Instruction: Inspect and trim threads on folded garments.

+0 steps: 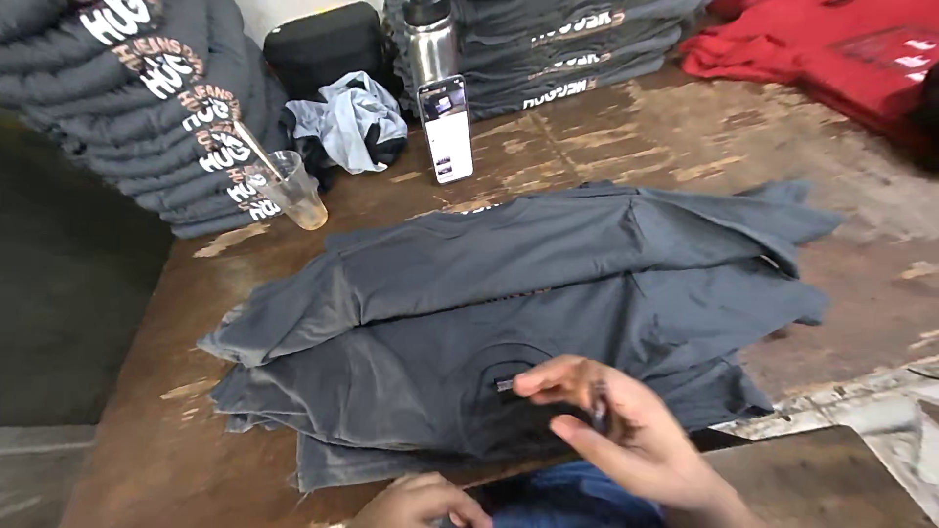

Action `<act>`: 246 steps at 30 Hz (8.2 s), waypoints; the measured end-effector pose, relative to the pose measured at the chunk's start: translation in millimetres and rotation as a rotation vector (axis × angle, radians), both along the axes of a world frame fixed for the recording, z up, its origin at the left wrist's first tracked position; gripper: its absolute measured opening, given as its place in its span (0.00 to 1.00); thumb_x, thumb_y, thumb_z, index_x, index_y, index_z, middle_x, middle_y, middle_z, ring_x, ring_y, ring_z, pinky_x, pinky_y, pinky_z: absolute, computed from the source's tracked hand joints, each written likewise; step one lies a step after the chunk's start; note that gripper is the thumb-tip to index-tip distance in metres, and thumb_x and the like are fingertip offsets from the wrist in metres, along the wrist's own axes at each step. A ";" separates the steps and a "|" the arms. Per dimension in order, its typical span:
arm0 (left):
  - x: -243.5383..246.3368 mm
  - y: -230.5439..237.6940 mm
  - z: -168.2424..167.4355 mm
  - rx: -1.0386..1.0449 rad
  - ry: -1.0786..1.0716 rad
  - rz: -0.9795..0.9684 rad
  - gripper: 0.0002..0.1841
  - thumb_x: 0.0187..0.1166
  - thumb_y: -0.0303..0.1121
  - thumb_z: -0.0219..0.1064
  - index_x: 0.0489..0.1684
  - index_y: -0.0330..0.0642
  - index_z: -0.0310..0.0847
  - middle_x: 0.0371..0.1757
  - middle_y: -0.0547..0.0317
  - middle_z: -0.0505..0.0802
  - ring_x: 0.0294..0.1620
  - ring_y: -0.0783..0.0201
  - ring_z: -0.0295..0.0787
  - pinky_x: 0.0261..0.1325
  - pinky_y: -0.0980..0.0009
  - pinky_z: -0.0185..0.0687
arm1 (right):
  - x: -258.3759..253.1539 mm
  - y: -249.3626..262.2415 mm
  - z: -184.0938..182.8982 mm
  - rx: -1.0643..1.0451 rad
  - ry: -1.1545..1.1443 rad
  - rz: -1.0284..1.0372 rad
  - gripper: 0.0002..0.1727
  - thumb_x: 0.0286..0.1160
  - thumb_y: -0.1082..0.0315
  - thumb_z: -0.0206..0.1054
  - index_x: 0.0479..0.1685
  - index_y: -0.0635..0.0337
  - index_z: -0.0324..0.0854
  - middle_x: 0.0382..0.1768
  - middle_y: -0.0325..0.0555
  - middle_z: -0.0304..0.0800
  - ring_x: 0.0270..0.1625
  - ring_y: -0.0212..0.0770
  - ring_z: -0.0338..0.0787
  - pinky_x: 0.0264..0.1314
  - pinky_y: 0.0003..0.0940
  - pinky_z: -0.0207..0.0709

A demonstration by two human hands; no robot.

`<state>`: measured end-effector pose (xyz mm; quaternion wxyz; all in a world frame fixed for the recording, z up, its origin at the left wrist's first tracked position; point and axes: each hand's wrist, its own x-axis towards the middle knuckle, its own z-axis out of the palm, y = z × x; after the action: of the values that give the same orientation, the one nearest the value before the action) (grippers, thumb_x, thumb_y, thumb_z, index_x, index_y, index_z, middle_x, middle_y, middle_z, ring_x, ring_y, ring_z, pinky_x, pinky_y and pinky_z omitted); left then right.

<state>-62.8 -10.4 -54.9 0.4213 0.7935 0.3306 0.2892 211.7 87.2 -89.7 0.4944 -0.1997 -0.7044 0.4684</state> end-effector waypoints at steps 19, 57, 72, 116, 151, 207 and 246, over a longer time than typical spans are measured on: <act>-28.1 80.4 24.6 0.515 0.572 0.748 0.25 0.92 0.46 0.47 0.54 0.42 0.92 0.54 0.40 0.93 0.63 0.35 0.87 0.71 0.27 0.66 | 128.8 112.5 25.8 0.343 -0.656 -0.989 0.16 0.71 0.64 0.63 0.28 0.72 0.72 0.22 0.57 0.73 0.25 0.50 0.74 0.26 0.49 0.65; 160.8 62.0 -48.7 0.021 -0.705 0.341 0.17 0.67 0.12 0.68 0.55 0.30 0.83 0.54 0.55 0.93 0.54 0.72 0.92 0.61 0.74 0.89 | 61.4 -18.1 -29.7 0.673 -0.483 -0.709 0.10 0.83 0.60 0.66 0.55 0.51 0.88 0.22 0.40 0.75 0.26 0.34 0.76 0.36 0.24 0.71; 164.3 73.0 -60.2 0.490 -0.368 0.396 0.03 0.77 0.24 0.71 0.39 0.34 0.90 0.42 0.50 0.89 0.48 0.71 0.86 0.57 0.85 0.81 | 68.4 -33.0 -19.1 0.428 -0.348 -0.571 0.07 0.86 0.61 0.64 0.43 0.54 0.81 0.28 0.37 0.80 0.31 0.23 0.79 0.40 0.12 0.74; 154.6 57.8 -66.7 0.193 -0.435 0.464 0.04 0.74 0.24 0.73 0.39 0.31 0.90 0.42 0.52 0.96 0.43 0.72 0.94 0.51 0.80 0.90 | 59.0 -11.7 -25.7 0.002 0.039 -0.455 0.09 0.72 0.69 0.69 0.39 0.42 0.74 0.34 0.23 0.83 0.35 0.16 0.81 0.38 0.09 0.74; 162.8 46.9 -50.5 -0.051 -0.674 0.425 0.04 0.69 0.17 0.73 0.35 0.26 0.85 0.36 0.53 0.96 0.37 0.74 0.94 0.45 0.79 0.91 | 71.8 -45.5 -10.3 0.231 -0.917 -0.578 0.25 0.86 0.49 0.54 0.24 0.59 0.78 0.14 0.45 0.76 0.15 0.42 0.79 0.15 0.38 0.70; 48.2 31.0 -27.6 0.424 0.106 1.054 0.11 0.80 0.27 0.61 0.47 0.26 0.86 0.46 0.47 0.91 0.45 0.74 0.88 0.50 0.82 0.84 | 33.8 -19.7 -43.8 0.536 -0.661 -0.398 0.02 0.60 0.67 0.64 0.30 0.51 0.76 0.33 0.41 0.82 0.40 0.44 0.82 0.42 0.37 0.77; 62.3 23.0 -65.8 0.236 -0.579 0.879 0.04 0.77 0.37 0.74 0.42 0.63 0.93 0.49 0.85 0.93 0.51 0.85 0.88 0.55 0.86 0.85 | -46.2 -7.9 -14.7 0.394 -0.404 -0.210 0.15 0.80 0.56 0.66 0.32 0.59 0.79 0.31 0.47 0.83 0.33 0.41 0.85 0.34 0.32 0.79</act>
<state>-0.5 12.6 -120.8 0.2426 0.5100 0.4670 0.6804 165.5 79.3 -104.4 0.4193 -0.2608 -0.8413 0.2200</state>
